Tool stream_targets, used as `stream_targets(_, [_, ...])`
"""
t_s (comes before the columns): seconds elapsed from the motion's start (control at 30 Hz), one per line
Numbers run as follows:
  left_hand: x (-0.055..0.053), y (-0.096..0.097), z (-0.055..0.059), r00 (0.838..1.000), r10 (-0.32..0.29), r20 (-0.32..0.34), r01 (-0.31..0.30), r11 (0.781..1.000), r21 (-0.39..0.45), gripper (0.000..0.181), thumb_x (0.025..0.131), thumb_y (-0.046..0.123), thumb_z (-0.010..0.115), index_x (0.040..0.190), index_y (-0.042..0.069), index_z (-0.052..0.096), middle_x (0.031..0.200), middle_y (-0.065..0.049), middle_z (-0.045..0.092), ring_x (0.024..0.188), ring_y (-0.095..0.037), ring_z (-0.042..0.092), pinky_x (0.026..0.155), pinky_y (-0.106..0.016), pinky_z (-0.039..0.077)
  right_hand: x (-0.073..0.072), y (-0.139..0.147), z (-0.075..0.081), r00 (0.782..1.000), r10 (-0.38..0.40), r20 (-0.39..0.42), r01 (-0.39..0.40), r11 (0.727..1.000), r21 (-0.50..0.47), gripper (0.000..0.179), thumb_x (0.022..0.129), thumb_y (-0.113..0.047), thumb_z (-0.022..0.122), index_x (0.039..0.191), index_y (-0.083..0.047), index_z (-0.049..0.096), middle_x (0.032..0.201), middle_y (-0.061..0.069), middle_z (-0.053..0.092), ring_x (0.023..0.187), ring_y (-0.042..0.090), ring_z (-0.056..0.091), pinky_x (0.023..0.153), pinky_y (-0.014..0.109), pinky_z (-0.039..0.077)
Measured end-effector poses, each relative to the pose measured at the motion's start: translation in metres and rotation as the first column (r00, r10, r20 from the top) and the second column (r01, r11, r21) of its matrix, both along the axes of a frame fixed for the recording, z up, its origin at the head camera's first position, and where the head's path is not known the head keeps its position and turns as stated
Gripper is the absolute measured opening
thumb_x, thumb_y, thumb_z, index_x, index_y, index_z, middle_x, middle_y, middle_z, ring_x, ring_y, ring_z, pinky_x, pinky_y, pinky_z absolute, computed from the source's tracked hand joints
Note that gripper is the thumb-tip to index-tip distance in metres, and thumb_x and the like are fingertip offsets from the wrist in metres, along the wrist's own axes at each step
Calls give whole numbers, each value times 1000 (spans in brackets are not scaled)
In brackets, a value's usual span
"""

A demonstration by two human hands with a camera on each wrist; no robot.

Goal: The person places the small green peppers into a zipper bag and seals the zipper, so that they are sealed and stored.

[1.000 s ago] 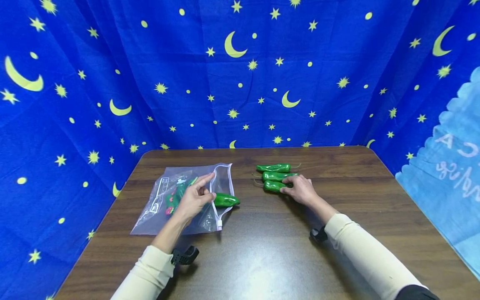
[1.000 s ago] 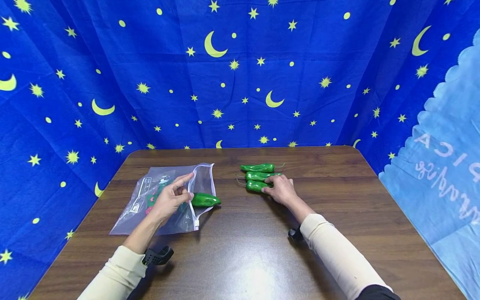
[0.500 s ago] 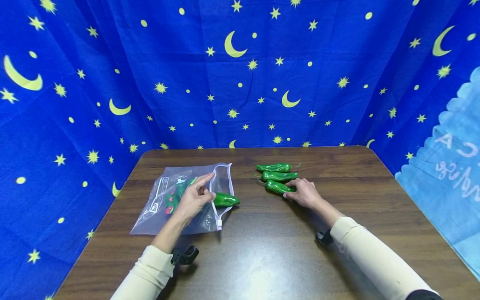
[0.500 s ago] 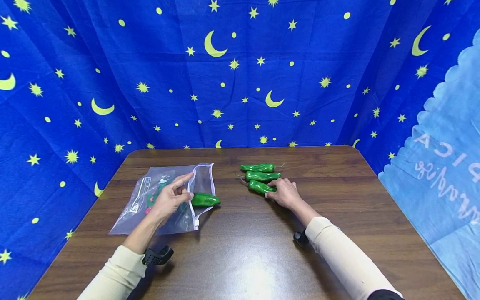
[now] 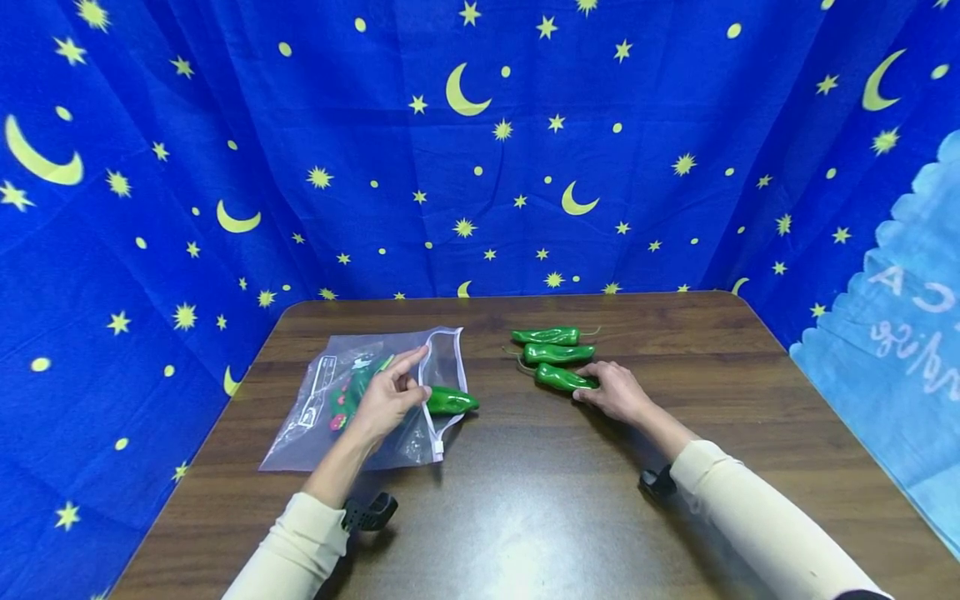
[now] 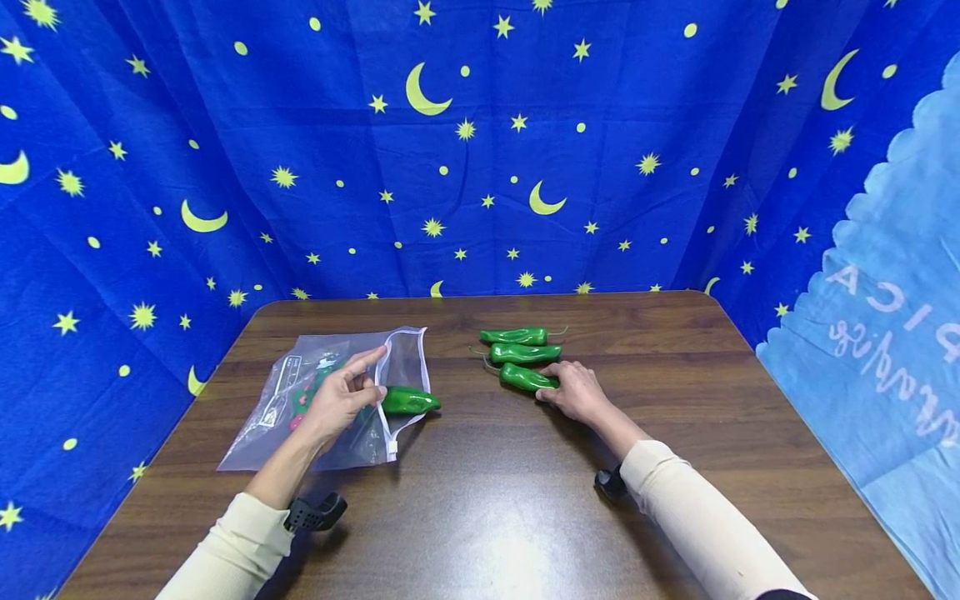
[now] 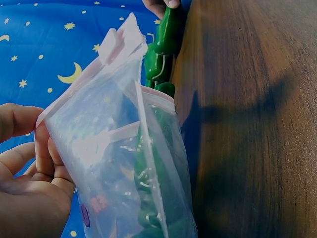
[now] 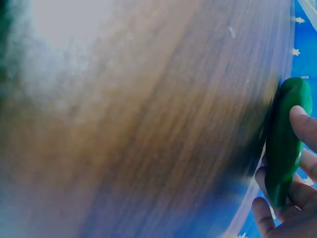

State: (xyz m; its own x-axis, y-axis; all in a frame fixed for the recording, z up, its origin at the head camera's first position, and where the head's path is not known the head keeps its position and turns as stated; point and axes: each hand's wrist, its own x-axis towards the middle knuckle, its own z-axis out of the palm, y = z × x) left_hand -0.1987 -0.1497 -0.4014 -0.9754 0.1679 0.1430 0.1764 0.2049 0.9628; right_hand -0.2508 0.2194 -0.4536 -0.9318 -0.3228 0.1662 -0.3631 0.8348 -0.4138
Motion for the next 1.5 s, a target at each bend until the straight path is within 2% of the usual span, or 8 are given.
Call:
stream_targets(0.27, [0, 0, 1, 1000, -3, 8, 3, 1000, -3, 64, 81, -7, 59, 142, 4, 40, 142, -12, 40, 66, 1, 48, 56, -13, 38, 9, -4, 4, 999, 42, 15, -42, 998, -48, 36, 79, -24, 73, 109, -5, 68, 104, 13, 70, 95, 29, 62, 84, 47, 48])
stream_targets(0.5, [1, 0, 1, 1000, -1, 18, 1, 1000, -4, 65, 81, -7, 59, 142, 4, 40, 143, -11, 40, 67, 1, 48, 56, -12, 39, 19, -9, 2, 997, 71, 24, -69, 996, -51, 37, 79, -26, 73, 110, -7, 68, 104, 11, 70, 94, 26, 61, 85, 46, 46])
stream_targets(0.9, [1, 1, 1, 1000, 1, 17, -1, 1000, -8, 65, 81, -6, 59, 142, 4, 40, 142, -11, 41, 65, 1, 47, 56, -13, 38, 31, -22, 4, 986, 163, 27, -161, 985, -63, 35, 78, -27, 73, 108, -8, 68, 104, 8, 71, 96, 25, 62, 89, 45, 47])
stream_targets(1.5, [1, -1, 0, 1000, 2, 0, -2, 1000, -1, 64, 81, -7, 59, 142, 3, 41, 140, -11, 42, 65, 1, 46, 56, -13, 37, 36, -35, 1, 977, 207, 55, -203, 977, -69, 32, 80, -29, 72, 106, -11, 69, 102, 3, 70, 96, 22, 62, 86, 42, 50])
